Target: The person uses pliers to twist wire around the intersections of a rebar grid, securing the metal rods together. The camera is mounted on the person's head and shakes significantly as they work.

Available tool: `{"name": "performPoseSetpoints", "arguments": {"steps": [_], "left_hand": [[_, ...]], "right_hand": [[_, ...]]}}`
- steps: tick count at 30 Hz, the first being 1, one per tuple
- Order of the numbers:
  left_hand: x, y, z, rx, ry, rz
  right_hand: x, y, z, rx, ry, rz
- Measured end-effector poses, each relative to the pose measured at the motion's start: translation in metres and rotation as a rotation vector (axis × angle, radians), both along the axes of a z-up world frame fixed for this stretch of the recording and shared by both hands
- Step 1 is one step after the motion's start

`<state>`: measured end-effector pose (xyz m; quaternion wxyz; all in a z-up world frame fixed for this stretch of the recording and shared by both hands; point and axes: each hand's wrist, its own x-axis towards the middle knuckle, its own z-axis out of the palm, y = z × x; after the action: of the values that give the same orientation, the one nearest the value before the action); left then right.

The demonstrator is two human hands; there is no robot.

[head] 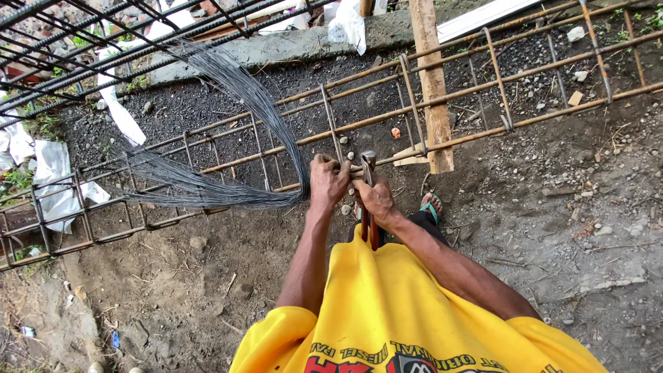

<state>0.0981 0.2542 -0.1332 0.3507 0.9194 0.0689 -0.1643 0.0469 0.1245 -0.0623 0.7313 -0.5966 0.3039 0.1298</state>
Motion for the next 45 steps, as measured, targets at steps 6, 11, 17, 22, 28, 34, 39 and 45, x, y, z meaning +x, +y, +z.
{"name": "performPoseSetpoints", "arguments": {"steps": [6,11,17,22,28,34,39,45], "left_hand": [[-0.003,0.004,0.015,-0.042,0.114,-0.099],[0.005,-0.001,0.038,0.01,0.245,-0.109],[0.029,-0.012,0.025,0.157,0.443,-0.23],[0.057,-0.004,0.072,0.065,0.521,-0.312],[0.071,0.007,0.072,0.051,0.571,-0.383],[0.073,0.012,0.054,0.009,0.529,-0.36],[0.07,0.012,0.067,-0.1,0.562,-0.328],[0.067,0.017,0.056,-0.185,0.561,-0.361]], "right_hand": [[0.011,0.002,0.04,-0.273,0.08,0.212],[0.004,-0.009,-0.023,-0.501,0.028,0.434],[-0.007,-0.022,-0.045,-0.435,-0.199,0.414],[-0.004,-0.012,0.006,-0.482,-0.466,0.449],[0.0,0.01,0.027,-0.737,-0.536,0.359],[-0.001,0.019,0.016,-0.895,-0.491,0.407],[-0.004,0.014,0.008,-0.957,-0.486,0.449],[-0.001,-0.002,0.004,-0.942,-0.507,0.569]]}}
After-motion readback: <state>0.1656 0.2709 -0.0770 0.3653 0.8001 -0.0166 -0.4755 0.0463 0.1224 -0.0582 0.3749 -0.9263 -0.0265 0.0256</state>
